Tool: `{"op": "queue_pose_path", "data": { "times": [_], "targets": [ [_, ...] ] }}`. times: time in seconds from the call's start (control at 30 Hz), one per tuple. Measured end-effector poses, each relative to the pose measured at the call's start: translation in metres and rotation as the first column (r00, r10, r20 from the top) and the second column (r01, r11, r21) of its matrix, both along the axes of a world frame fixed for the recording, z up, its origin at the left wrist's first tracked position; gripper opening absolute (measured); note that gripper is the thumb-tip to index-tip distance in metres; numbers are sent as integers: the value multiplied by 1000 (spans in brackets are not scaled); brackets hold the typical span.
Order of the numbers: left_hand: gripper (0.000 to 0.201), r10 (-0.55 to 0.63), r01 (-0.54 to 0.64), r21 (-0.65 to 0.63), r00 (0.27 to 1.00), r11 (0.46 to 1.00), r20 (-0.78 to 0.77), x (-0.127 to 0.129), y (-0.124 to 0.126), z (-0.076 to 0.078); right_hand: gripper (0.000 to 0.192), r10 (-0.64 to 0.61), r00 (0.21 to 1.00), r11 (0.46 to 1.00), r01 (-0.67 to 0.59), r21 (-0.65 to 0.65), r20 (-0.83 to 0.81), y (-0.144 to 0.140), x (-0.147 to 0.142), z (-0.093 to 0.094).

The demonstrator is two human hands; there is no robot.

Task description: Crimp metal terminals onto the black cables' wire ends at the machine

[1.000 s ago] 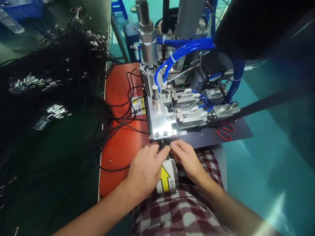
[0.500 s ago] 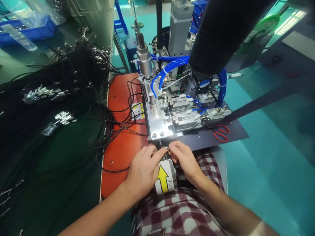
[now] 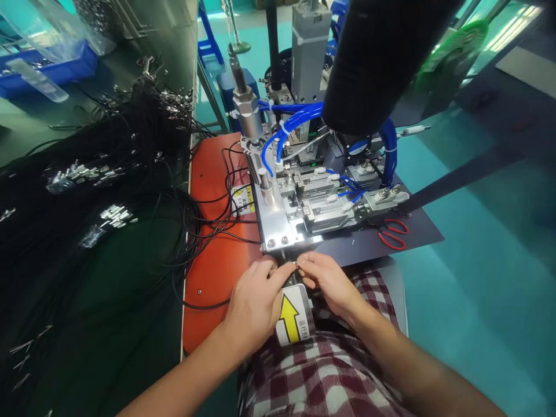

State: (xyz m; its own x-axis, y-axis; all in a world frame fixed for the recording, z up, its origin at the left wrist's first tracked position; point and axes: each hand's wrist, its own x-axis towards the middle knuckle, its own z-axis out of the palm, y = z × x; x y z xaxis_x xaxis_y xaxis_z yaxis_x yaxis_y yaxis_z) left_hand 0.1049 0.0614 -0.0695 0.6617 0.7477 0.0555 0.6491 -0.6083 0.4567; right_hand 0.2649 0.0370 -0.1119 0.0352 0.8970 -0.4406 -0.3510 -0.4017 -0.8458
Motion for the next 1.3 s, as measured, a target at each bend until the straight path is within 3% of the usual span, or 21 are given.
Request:
{"op": "queue_pose_path", "data": {
  "times": [0.13, 0.57, 0.73, 0.93, 1.3],
  "targets": [
    [31, 45, -37, -60, 989, 998, 139, -6, 2, -1, 37, -23, 1000, 1000, 22, 21, 4, 0, -3, 6],
    [36, 6, 6, -63, 982, 998, 188, -9, -1, -7, 32, -14, 990, 997, 2, 83, 138, -3, -3, -3],
    [37, -5, 21, -84, 982, 996, 190, -10, 0, -5, 26, -21, 968, 995, -4, 100, 248, -3, -2, 3],
    [38, -22, 28, -61, 994, 998, 106, -10, -1, -5, 34, 6, 1000, 1000, -6, -27, 12, 1, -3, 7],
    [36, -30, 29, -10, 998, 1000, -58, -5, -5, -11, 36, -61, 998, 998, 61, 19, -17, -5, -12, -6]
  ]
}}
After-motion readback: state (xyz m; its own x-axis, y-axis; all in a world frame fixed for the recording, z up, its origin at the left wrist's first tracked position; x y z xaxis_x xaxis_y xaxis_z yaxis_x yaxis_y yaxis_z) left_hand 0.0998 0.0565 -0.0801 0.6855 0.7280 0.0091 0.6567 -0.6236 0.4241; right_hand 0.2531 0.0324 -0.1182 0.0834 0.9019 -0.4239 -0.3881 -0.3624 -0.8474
